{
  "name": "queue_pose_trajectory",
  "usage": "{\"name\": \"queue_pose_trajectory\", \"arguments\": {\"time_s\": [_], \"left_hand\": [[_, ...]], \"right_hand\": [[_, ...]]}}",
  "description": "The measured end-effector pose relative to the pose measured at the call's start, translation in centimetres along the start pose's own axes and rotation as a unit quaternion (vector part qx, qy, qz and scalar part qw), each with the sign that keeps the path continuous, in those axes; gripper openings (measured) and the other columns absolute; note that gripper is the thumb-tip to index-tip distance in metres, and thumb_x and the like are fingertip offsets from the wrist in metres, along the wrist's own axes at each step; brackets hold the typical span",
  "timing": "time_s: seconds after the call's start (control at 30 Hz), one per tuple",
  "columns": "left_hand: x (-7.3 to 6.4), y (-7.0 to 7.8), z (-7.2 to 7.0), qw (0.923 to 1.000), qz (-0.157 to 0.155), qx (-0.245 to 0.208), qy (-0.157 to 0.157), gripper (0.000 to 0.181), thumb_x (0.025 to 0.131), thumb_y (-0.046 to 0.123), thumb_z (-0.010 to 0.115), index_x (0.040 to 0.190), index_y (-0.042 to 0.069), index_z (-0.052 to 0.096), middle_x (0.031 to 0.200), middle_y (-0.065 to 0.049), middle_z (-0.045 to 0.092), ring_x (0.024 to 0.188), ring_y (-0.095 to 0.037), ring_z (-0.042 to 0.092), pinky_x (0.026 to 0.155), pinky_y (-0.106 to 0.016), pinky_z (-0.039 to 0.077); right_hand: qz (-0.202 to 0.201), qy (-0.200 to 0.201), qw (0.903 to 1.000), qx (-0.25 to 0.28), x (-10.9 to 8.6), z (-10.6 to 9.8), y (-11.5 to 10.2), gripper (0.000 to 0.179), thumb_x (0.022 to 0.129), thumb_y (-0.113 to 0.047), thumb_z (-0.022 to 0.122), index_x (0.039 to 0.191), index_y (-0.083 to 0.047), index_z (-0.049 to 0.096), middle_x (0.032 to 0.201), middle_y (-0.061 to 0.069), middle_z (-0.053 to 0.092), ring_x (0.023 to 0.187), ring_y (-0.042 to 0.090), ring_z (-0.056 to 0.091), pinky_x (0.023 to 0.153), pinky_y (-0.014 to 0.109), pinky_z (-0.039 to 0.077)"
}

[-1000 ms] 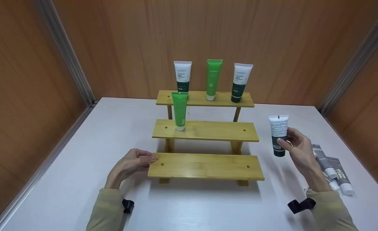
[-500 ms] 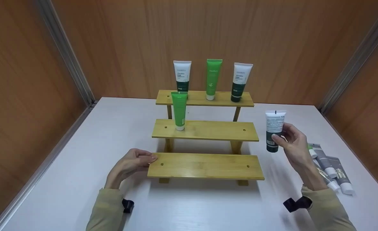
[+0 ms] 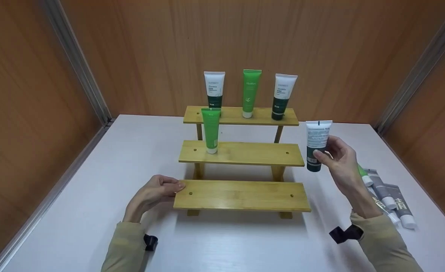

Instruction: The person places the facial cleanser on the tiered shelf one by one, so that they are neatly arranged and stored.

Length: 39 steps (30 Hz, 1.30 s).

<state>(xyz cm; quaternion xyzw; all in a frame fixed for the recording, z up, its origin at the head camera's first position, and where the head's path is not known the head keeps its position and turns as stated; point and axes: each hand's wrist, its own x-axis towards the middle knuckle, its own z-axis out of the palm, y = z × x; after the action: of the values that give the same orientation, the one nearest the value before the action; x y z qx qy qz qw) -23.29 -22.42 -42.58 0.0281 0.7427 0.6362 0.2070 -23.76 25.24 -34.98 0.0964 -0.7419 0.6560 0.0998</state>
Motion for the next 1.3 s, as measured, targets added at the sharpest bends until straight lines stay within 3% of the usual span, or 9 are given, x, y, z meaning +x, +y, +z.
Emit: {"name": "queue_pose_trajectory", "arguments": {"time_s": [0.3, 0.6, 0.9, 1.1, 1.3], "left_hand": [[0.0, -0.1, 0.0, 0.9999, 0.005, -0.012, -0.008, 0.048, 0.094, 0.018, 0.071, 0.123, -0.016, 0.056, 0.095, -0.003, 0.075, 0.087, -0.014, 0.074, 0.081, -0.027, 0.063], [0.1, -0.1, 0.0, 0.9999, 0.002, -0.010, -0.008, 0.047, 0.094, 0.019, 0.071, 0.123, -0.015, 0.057, 0.094, -0.003, 0.076, 0.086, -0.013, 0.074, 0.080, -0.026, 0.062], [0.1, -0.2, 0.0, 1.0000, -0.003, -0.007, -0.001, 0.039, 0.094, 0.019, 0.071, 0.116, -0.011, 0.062, 0.092, -0.003, 0.075, 0.085, -0.013, 0.074, 0.079, -0.026, 0.063], [0.2, -0.2, 0.0, 0.9998, -0.012, 0.006, 0.011, 0.048, 0.093, 0.022, 0.072, 0.122, -0.014, 0.057, 0.095, -0.004, 0.074, 0.086, -0.013, 0.073, 0.080, -0.027, 0.062], [0.1, -0.1, -0.1, 1.0000, 0.001, 0.006, -0.002, 0.051, 0.094, 0.020, 0.070, 0.126, -0.017, 0.055, 0.097, -0.005, 0.075, 0.088, -0.014, 0.074, 0.082, -0.028, 0.062]], "right_hand": [[-0.017, -0.006, 0.9997, -0.016, 0.6, 1.1, -1.1, 0.049, 0.094, 0.000, 0.067, 0.139, 0.001, 0.046, 0.120, -0.010, 0.058, 0.116, 0.009, 0.055, 0.102, 0.011, 0.046], [-0.021, -0.013, 0.9994, -0.026, 1.3, 2.0, -1.4, 0.051, 0.094, -0.004, 0.069, 0.140, -0.001, 0.047, 0.121, -0.010, 0.060, 0.116, 0.011, 0.057, 0.103, 0.010, 0.046], [-0.003, -0.025, 0.9994, -0.021, 2.1, 3.4, -1.9, 0.052, 0.092, -0.002, 0.070, 0.140, -0.002, 0.048, 0.123, -0.011, 0.060, 0.119, 0.013, 0.056, 0.121, 0.040, 0.039], [-0.007, -0.030, 0.9994, -0.012, 2.6, 4.1, -2.1, 0.051, 0.091, 0.000, 0.071, 0.137, -0.002, 0.051, 0.120, -0.012, 0.063, 0.115, 0.013, 0.058, 0.107, 0.020, 0.047], [-0.007, -0.038, 0.9991, 0.017, 3.2, 5.0, -2.2, 0.049, 0.088, 0.004, 0.072, 0.133, -0.003, 0.054, 0.117, -0.010, 0.065, 0.114, 0.013, 0.060, 0.102, 0.021, 0.049]]}}
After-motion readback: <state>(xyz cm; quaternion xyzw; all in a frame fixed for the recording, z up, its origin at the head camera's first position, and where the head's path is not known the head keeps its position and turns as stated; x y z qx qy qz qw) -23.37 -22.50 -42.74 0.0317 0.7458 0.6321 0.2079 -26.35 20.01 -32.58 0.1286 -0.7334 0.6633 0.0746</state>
